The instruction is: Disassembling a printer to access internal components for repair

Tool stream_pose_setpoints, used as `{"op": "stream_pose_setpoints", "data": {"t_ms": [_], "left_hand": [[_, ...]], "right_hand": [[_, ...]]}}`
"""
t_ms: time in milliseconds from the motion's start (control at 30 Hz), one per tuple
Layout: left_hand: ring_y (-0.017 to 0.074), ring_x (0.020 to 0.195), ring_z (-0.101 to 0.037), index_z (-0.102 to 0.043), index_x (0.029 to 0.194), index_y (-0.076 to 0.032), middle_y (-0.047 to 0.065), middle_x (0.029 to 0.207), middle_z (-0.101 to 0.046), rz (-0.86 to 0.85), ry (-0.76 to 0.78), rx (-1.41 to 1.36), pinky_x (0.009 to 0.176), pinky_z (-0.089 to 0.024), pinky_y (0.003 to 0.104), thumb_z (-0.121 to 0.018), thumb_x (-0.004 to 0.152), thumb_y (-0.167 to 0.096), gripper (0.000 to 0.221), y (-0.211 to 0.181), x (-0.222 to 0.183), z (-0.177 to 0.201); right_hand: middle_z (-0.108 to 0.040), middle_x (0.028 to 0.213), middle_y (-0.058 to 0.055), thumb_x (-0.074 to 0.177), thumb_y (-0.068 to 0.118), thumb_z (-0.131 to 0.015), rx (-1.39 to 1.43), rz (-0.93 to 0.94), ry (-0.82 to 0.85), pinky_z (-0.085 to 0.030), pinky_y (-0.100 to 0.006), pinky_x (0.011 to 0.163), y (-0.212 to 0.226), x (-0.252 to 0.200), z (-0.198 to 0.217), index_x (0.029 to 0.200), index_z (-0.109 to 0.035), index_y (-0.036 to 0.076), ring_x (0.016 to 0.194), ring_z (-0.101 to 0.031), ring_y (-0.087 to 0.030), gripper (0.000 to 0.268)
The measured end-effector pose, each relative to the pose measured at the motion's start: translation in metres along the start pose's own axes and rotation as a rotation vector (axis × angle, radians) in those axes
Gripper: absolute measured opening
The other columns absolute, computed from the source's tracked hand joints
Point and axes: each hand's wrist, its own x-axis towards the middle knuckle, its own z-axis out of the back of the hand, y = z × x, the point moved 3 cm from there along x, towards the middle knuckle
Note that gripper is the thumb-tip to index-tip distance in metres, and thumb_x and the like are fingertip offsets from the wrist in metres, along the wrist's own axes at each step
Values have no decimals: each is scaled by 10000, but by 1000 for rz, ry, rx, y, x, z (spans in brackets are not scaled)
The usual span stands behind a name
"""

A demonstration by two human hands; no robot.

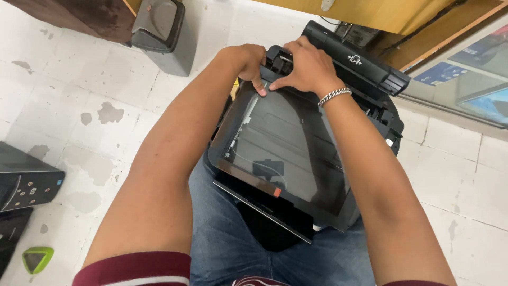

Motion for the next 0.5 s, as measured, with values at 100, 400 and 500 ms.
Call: {"op": "stream_pose_setpoints", "data": {"t_ms": [100,400,500], "left_hand": [[339,1336,-524,-395,1533,-216,17,1534,-474,-32,-16,-46,977,-510,510,-910,717,-442,991,5,0,-4],[338,1260,-555,-411,1412,-150,59,1416,-556,-122,-85,-137,925,-515,489,-952,678,-384,941,13,10,-12],[335,1204,-583,-437,1401,-150,74,1369,-556,-103,-88,-153,890,-521,475,-949,690,-381,906,12,0,-9]], "right_hand": [[-527,1465,-111,672,499,-936,189,-54,139,-447,-460,1025,6,-1,-6,1460,-525,65,1324,-497,-341,988],[-517,1376,-163,570,491,-1007,115,-114,173,-491,-454,929,7,18,-9,1403,-542,-19,1241,-521,-357,1082],[-525,1352,-119,552,399,-1019,216,-158,190,-485,-418,984,12,15,-2,1325,-578,39,1246,-525,-304,960]]}}
